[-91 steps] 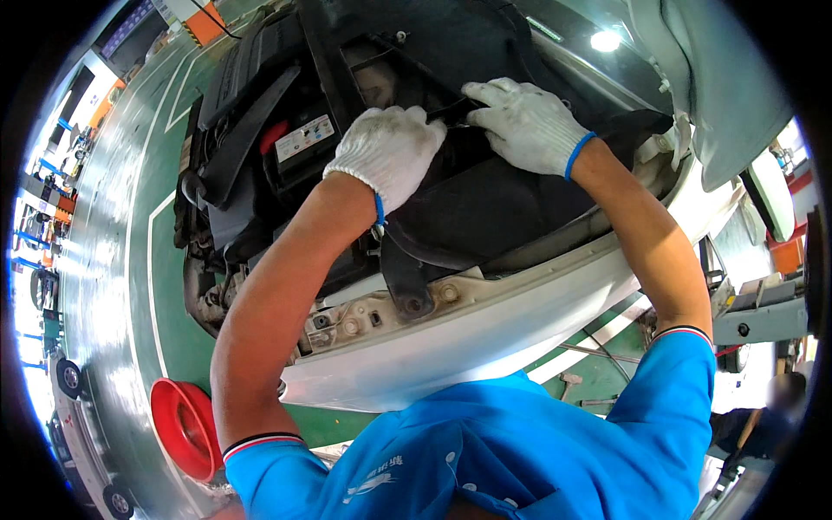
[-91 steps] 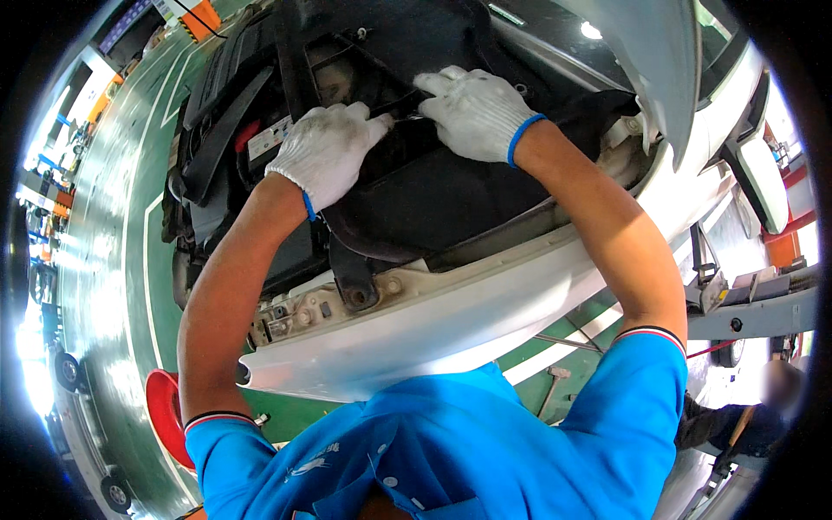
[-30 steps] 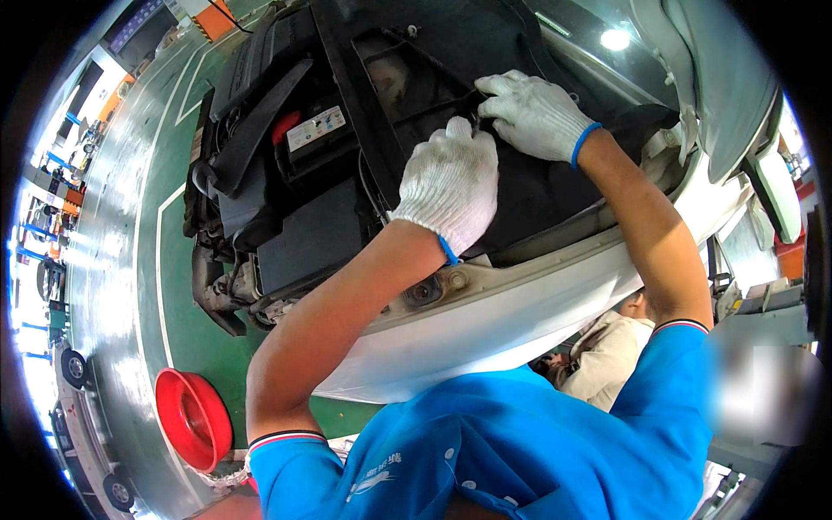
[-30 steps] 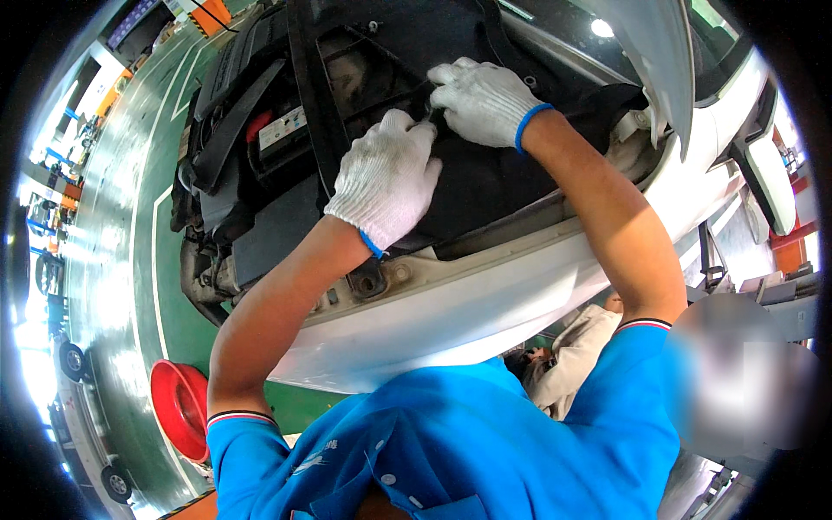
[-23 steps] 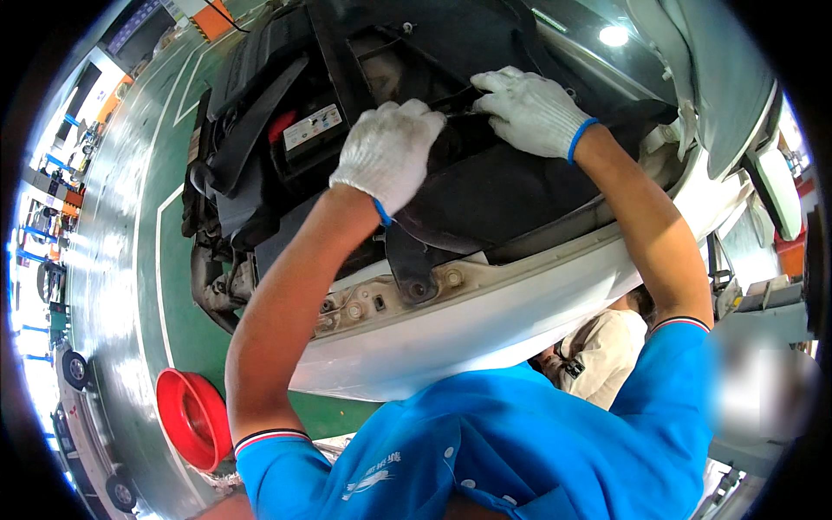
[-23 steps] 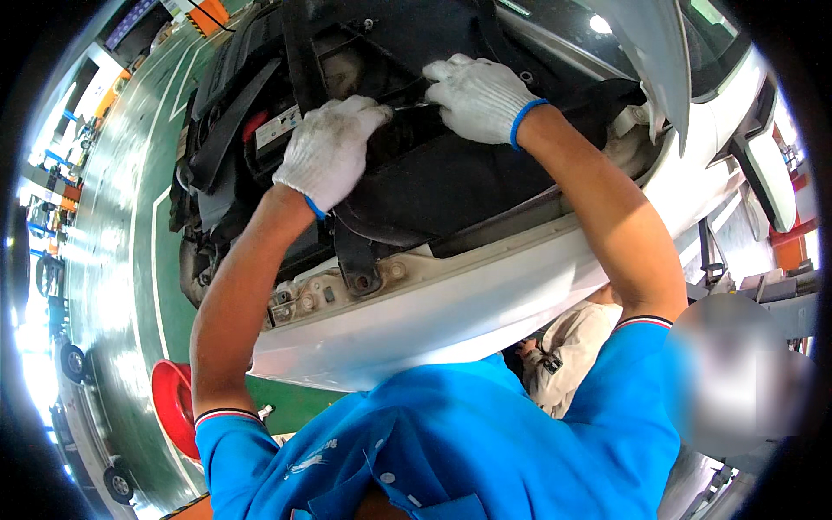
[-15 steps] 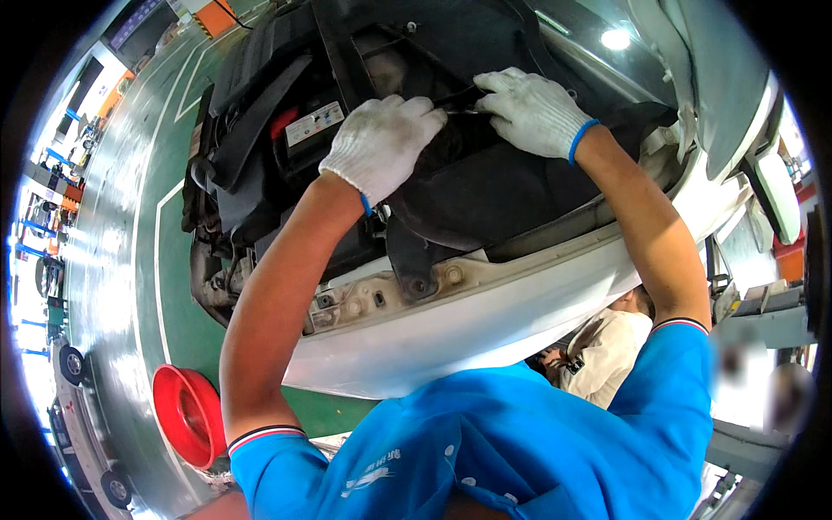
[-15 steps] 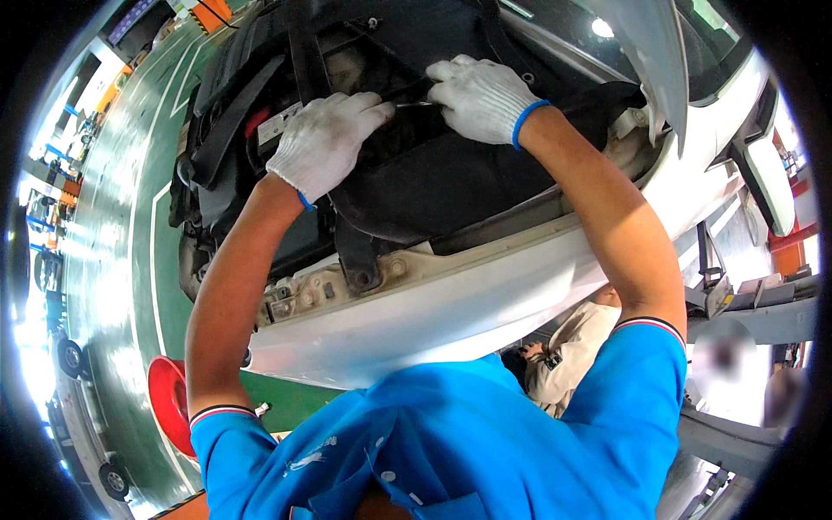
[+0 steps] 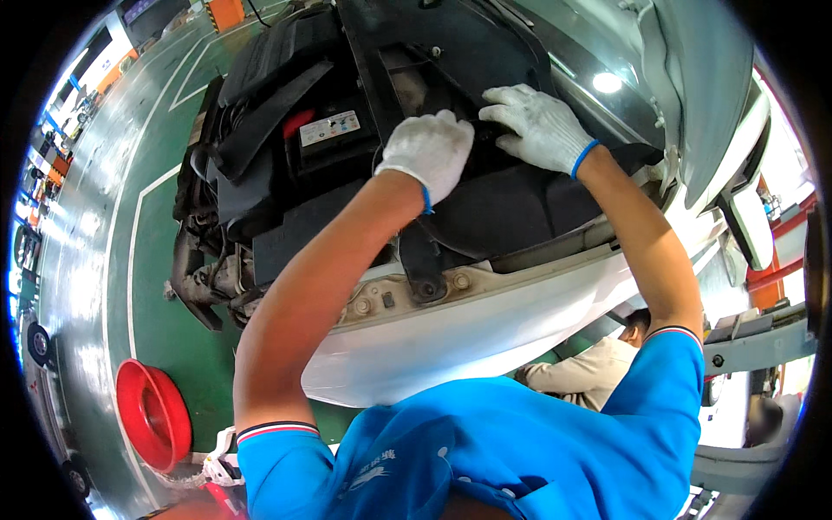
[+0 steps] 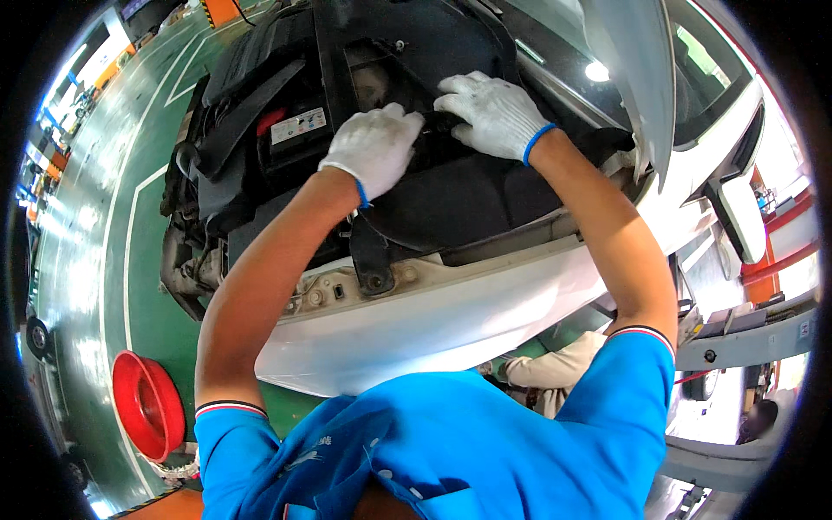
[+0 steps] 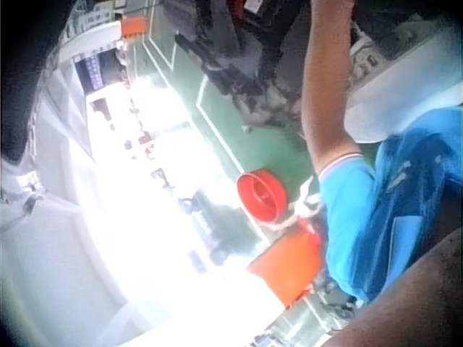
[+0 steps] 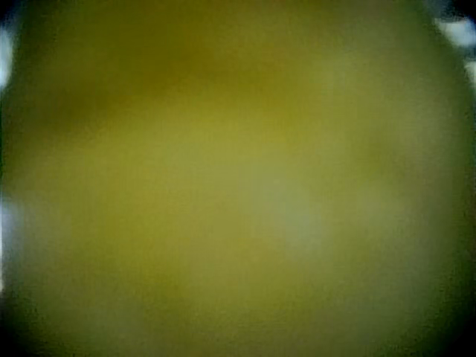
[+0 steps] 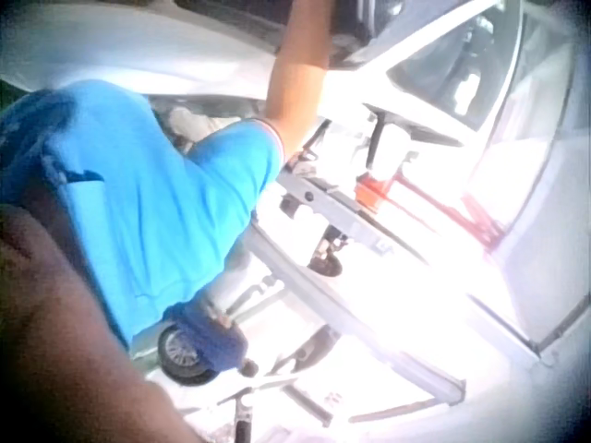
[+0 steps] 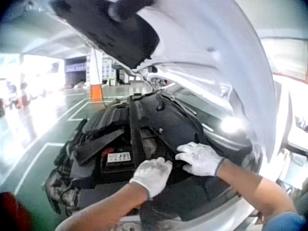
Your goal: The person works under the hood of a white car, using a socket wrench to loosen and tighten bolts on a black plastic cover near the battery. They repeatedly remove and reinsert bolts while adjusting the cover's position.
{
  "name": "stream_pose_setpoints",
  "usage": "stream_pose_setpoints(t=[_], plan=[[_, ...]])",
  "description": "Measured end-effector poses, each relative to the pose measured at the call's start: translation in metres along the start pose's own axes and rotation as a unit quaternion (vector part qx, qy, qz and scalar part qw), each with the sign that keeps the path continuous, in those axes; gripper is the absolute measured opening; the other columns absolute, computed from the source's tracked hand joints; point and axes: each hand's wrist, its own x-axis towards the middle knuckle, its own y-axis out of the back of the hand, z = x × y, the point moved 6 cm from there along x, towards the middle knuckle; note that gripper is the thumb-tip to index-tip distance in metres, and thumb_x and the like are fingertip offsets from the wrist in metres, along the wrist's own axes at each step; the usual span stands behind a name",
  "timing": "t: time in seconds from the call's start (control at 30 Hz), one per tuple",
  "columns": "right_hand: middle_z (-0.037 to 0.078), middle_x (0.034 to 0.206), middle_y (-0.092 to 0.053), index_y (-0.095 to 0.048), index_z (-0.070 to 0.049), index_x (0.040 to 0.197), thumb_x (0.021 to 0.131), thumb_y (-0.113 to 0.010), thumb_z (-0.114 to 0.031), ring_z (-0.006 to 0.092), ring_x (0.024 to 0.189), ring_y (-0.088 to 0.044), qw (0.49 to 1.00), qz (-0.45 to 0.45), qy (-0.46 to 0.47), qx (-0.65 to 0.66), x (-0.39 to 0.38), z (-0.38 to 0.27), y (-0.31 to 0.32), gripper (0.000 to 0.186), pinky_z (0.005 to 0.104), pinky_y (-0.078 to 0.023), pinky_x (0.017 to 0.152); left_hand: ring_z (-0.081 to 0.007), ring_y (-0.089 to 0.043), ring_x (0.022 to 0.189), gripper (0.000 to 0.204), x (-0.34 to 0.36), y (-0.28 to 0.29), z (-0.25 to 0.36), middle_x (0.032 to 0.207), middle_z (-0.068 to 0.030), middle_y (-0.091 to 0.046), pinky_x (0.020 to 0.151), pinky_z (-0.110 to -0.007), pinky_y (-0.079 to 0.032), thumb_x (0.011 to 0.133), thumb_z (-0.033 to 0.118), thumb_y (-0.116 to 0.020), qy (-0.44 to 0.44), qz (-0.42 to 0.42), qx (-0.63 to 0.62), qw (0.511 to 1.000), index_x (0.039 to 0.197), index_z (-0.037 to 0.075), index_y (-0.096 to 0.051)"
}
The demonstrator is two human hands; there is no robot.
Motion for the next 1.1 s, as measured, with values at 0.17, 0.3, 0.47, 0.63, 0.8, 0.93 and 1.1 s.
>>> stream_pose_setpoints(t=[0.17, 0.3, 0.47, 0.63, 0.8, 0.93, 1.1], plan=[[0.005, 0.138, -0.064, -0.070, -0.016, 0.127, 0.085, -0.077, -0.022, 0.0294, 0.126, -0.062, 0.998, -0.009, -0.038, 0.039, -0.009, 0.004, -0.011, 0.044, 0.0423, -0.054, 0.104, -0.0368, -0.073, 0.097, 0.021, 0.007, -0.015, 0.004, 0.100, -0.0169, -0.073, 0.086, -0.048, -0.058, 0.093, 0.026, -0.068, 0.011, -0.026, 0.005, 1.000, 0.101, 0.007, -0.072], [0.004, 0.137, -0.064, -0.071, -0.015, 0.126, 0.087, -0.075, -0.021, 0.0287, 0.126, -0.062, 0.997, -0.004, -0.055, 0.053, -0.014, 0.003, -0.010, 0.040, 0.0423, -0.054, 0.105, -0.0376, -0.072, 0.101, 0.030, 0.004, -0.007, -0.002, 0.103, -0.0163, -0.073, 0.090, -0.050, -0.057, 0.090, 0.032, -0.071, 0.011, -0.040, -0.033, 0.999, 0.106, 0.006, -0.072], [0.005, 0.137, -0.064, -0.075, -0.014, 0.115, 0.086, -0.074, -0.021, 0.0277, 0.126, -0.062, 0.999, 0.012, -0.024, 0.038, -0.015, 0.000, -0.013, 0.030, 0.0416, -0.054, 0.103, -0.0404, -0.069, 0.112, 0.042, 0.000, 0.001, -0.009, 0.113, -0.0201, -0.072, 0.098, -0.051, -0.054, 0.090, 0.026, -0.067, -0.003, -0.079, -0.084, 0.993, 0.127, 0.008, -0.068], [0.009, 0.146, -0.060, -0.077, -0.013, 0.109, 0.085, -0.076, -0.018, 0.0279, 0.134, -0.055, 0.996, -0.037, -0.011, -0.080, -0.004, -0.014, -0.013, 0.024, 0.0423, -0.050, 0.105, -0.0425, -0.068, 0.111, 0.043, -0.006, 0.008, 0.004, 0.114, -0.0214, -0.072, 0.098, -0.052, -0.054, 0.088, 0.025, -0.068, 0.037, -0.075, -0.110, 0.990, 0.127, 0.004, -0.068], [0.014, 0.144, -0.059, -0.079, -0.013, 0.105, 0.083, -0.076, -0.019, 0.0281, 0.130, -0.057, 0.983, -0.125, -0.018, -0.133, 0.007, -0.010, -0.024, 0.023, 0.0404, -0.050, 0.100, -0.0429, -0.069, 0.110, 0.045, 0.000, 0.007, 0.010, 0.114, -0.0246, -0.072, 0.098, -0.051, -0.053, 0.086, 0.026, -0.067, 0.074, -0.090, -0.141, 0.983, 0.123, 0.001, -0.069], [0.014, 0.138, -0.061, -0.080, -0.013, 0.104, 0.084, -0.075, -0.022, 0.0270, 0.126, -0.059, 0.972, -0.192, -0.024, -0.131, 0.013, -0.006, -0.030, 0.023, 0.0405, -0.050, 0.099, -0.0430, -0.069, 0.110, 0.046, 0.000, 0.002, 0.014, 0.115, -0.0266, -0.072, 0.099, -0.050, -0.053, 0.085, 0.028, -0.067, 0.081, -0.058, -0.198, 0.975, 0.120, -0.001, -0.070], [0.012, 0.127, -0.064, -0.081, -0.013, 0.101, 0.088, -0.071, -0.022, 0.0260, 0.119, -0.061, 0.966, -0.187, -0.019, -0.175, 0.019, -0.012, -0.035, 0.019, 0.0381, -0.048, 0.098, -0.0435, -0.068, 0.110, 0.046, 0.001, 0.000, 0.018, 0.115, -0.0265, -0.072, 0.100, -0.050, -0.053, 0.084, 0.028, -0.066, 0.080, -0.048, -0.186, 0.978, 0.120, -0.001, -0.070]])
